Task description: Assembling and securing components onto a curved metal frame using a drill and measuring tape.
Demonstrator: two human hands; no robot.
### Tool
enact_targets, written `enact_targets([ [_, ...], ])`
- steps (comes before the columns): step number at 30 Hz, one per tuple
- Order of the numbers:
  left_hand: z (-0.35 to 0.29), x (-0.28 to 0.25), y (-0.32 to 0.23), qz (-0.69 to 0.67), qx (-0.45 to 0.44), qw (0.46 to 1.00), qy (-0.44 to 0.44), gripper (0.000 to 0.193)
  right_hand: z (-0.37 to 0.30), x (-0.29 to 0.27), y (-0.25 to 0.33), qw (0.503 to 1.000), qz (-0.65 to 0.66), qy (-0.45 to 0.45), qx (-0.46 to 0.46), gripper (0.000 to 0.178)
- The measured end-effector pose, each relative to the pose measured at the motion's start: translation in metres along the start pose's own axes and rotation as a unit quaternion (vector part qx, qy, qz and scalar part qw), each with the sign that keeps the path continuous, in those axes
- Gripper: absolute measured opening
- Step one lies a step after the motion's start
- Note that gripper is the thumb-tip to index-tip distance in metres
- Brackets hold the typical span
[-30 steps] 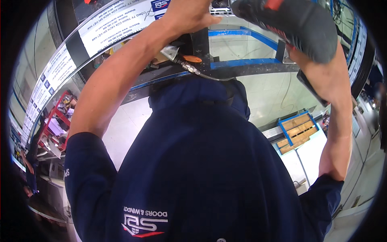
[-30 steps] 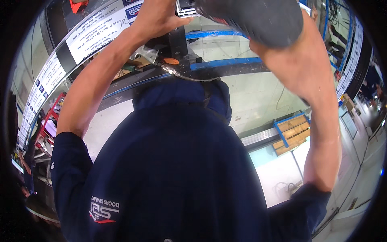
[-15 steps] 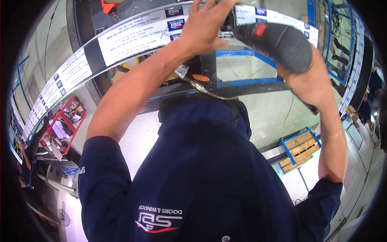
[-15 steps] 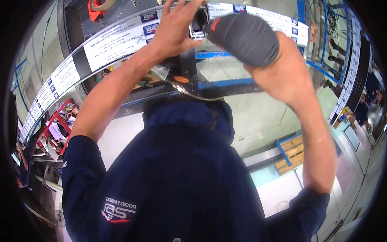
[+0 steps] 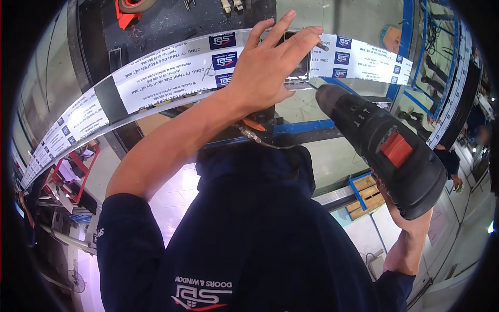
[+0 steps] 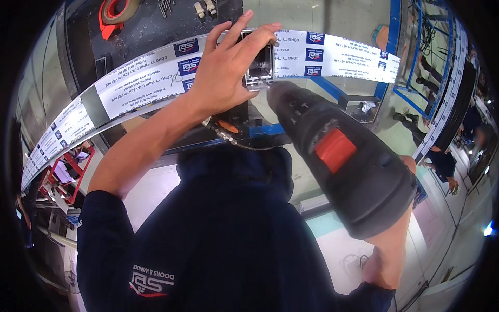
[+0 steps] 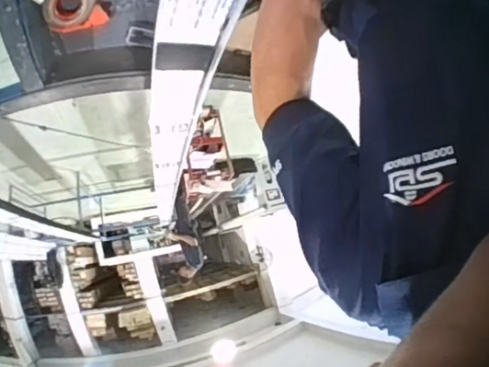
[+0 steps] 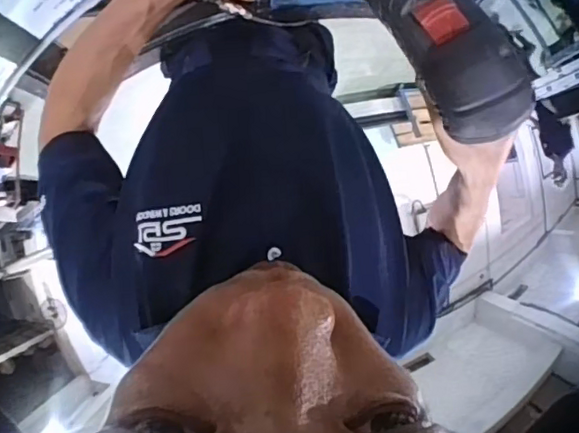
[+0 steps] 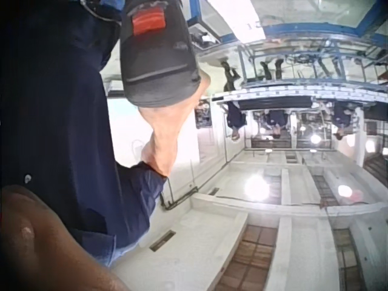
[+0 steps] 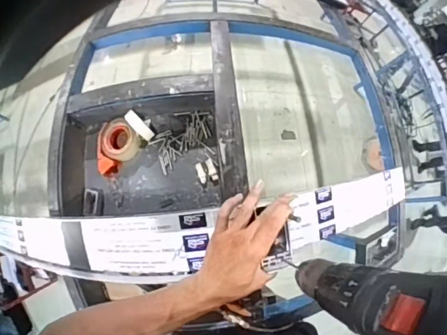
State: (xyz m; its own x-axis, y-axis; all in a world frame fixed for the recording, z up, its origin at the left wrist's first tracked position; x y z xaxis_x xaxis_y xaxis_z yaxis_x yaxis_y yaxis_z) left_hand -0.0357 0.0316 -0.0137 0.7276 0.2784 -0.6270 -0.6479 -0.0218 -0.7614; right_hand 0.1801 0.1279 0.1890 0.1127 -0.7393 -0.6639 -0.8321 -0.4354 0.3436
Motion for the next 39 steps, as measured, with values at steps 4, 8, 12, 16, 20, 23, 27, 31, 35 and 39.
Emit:
enact_targets([
  [4,0.002,0.003,0.001,-0.001,-0.006,1.0,0.009,0.084,0.007,0.004,0.005,1.0,-0.016,0.006,-0.008,0.077],
  [8,0.0,0.002,0.001,-0.016,-0.005,1.0,0.008,0.089,0.011,0.003,0.015,0.998,-0.05,-0.003,-0.034,0.075],
  [12,0.0,0.001,0.001,-0.016,-0.003,1.0,0.016,0.095,0.011,0.005,0.018,0.998,-0.058,-0.019,-0.02,0.074],
  [16,0.0,0.001,0.001,-0.016,0.003,1.0,0.017,0.097,0.008,0.01,0.016,0.997,-0.072,0.004,-0.016,0.075],
  [20,0.001,-0.002,0.003,-0.03,0.003,1.0,0.009,0.09,0.035,0.018,0.056,0.999,-0.035,-0.012,-0.031,0.054],
  [23,0.001,-0.003,0.002,-0.046,-0.001,0.999,0.011,0.093,0.058,0.038,0.071,0.999,0.001,0.024,-0.022,0.036],
  [27,0.005,-0.006,-0.002,-0.056,0.0,0.998,0.017,0.081,0.065,0.048,0.076,0.999,0.0,0.03,-0.022,0.025],
  [31,0.005,-0.005,0.002,-0.068,-0.011,0.998,0.016,0.072,0.073,0.051,0.087,0.999,0.003,0.047,-0.006,0.028],
  [35,0.008,-0.002,0.004,-0.055,-0.012,0.998,0.012,0.064,0.069,0.056,0.079,0.997,0.04,0.058,0.028,0.03],
  [39,0.011,-0.002,0.003,-0.025,-0.008,1.0,-0.001,0.057,0.068,0.057,0.074,0.993,0.054,0.092,0.048,0.034],
])
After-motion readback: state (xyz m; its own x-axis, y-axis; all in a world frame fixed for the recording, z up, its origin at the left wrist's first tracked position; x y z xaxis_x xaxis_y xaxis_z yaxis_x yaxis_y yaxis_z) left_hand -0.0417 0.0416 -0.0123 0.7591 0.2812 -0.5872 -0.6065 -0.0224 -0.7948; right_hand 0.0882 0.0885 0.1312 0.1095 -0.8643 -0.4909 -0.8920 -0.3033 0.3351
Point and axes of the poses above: each hand's wrist, its own z-axis towards the middle knuckle, its own x-axis out of the palm, y = z × x, the point moved 9 cm from there along z, towards the middle knuckle, and after that the axes turned 4 degrees about y, right-handed, at the moved point
